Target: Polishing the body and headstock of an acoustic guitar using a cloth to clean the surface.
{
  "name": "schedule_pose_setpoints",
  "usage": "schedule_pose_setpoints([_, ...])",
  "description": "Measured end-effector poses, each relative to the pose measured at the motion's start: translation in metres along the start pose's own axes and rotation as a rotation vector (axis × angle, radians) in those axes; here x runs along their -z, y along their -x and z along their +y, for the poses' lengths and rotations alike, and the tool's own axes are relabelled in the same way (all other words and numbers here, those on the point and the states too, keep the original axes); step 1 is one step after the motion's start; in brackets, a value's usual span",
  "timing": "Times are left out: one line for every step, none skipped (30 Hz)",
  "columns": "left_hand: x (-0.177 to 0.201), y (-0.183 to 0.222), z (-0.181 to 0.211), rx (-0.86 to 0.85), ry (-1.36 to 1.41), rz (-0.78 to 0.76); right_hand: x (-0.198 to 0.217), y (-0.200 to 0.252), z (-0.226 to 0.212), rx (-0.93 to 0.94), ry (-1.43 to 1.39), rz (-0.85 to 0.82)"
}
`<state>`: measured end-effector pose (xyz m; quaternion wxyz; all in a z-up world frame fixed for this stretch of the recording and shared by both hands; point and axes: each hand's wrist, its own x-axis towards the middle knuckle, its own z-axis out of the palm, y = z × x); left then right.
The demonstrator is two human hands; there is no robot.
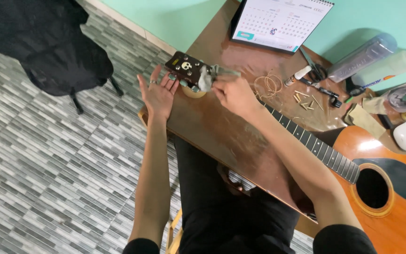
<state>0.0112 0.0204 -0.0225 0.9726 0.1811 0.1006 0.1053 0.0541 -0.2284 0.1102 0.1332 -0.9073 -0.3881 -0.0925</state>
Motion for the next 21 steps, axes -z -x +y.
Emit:
schedule_pose_setpoints([0.008, 0.000, -0.004, -0.003, 0.011, 0.011, -0.001, 0.005, -0.003, 0.007, 0.001, -0.014])
schedule_pose_setpoints([0.012, -0.004, -0.004, -0.035, -0.048, -0.065, -0.001, 0.006, -0.006, 0.111, 0.081, 0.071])
schedule_pose_setpoints([0.015, -0.007, -0.006, -0.068, -0.108, -0.140, 0.001, 0.008, -0.007, 0.215, 0.159, 0.157])
schedule_pose_setpoints([0.012, -0.004, -0.004, -0.068, -0.109, -0.146, -0.015, 0.005, -0.005, 0.213, 0.162, 0.162])
schedule_pose_setpoints([0.008, 0.000, -0.004, -0.073, -0.090, -0.107, -0.030, 0.002, -0.001, 0.250, 0.235, 0.239])
schedule_pose_setpoints([0.002, 0.002, -0.004, -0.072, -0.075, -0.073, -0.044, -0.001, 0.003, 0.280, 0.312, 0.318])
schedule_pose_setpoints([-0.003, 0.004, 0.001, -0.066, -0.079, -0.084, -0.033, -0.001, -0.004, 0.271, 0.318, 0.325])
schedule_pose_setpoints([-0.006, 0.007, 0.002, -0.058, -0.088, -0.082, -0.022, 0.002, -0.011, 0.289, 0.288, 0.353])
schedule_pose_setpoints([-0.009, 0.010, 0.003, -0.049, -0.097, -0.081, -0.012, 0.005, -0.018, 0.307, 0.258, 0.380])
schedule_pose_setpoints([-0.004, 0.005, 0.000, -0.043, -0.093, -0.082, -0.004, 0.012, -0.013, 0.303, 0.264, 0.376])
schedule_pose_setpoints([0.002, 0.000, -0.002, -0.055, -0.097, -0.099, 0.002, 0.017, -0.010, 0.232, 0.308, 0.331])
schedule_pose_setpoints([0.011, -0.002, -0.002, -0.073, -0.100, -0.107, 0.007, 0.023, -0.008, 0.167, 0.345, 0.280])
schedule_pose_setpoints([0.010, -0.001, -0.004, -0.072, -0.095, -0.100, 0.009, 0.032, -0.003, 0.169, 0.344, 0.272])
schedule_pose_setpoints([0.009, -0.001, -0.004, -0.072, -0.099, -0.098, 0.011, 0.039, 0.003, 0.069, 0.355, 0.190])
schedule_pose_setpoints([0.008, 0.000, -0.003, -0.073, -0.103, -0.097, 0.013, 0.046, 0.008, -0.030, 0.365, 0.108])
schedule_pose_setpoints([0.006, 0.001, -0.003, -0.078, -0.093, -0.090, 0.014, 0.048, 0.009, -0.021, 0.368, 0.101])
schedule_pose_setpoints([0.003, 0.003, -0.003, -0.070, -0.103, -0.074, 0.015, 0.049, 0.010, -0.077, 0.306, 0.103])
schedule_pose_setpoints([0.000, 0.004, -0.001, -0.065, -0.116, -0.058, 0.016, 0.049, 0.010, -0.133, 0.242, 0.108])
schedule_pose_setpoints([0.002, 0.004, -0.004, -0.072, -0.110, -0.053, 0.009, 0.041, 0.002, -0.123, 0.243, 0.104])
schedule_pose_setpoints([0.002, 0.001, -0.005, -0.081, -0.102, -0.041, 0.002, 0.033, -0.006, -0.086, 0.187, 0.125])
schedule_pose_setpoints([0.001, -0.001, -0.006, -0.091, -0.093, -0.028, -0.006, 0.024, -0.014, -0.049, 0.130, 0.146])
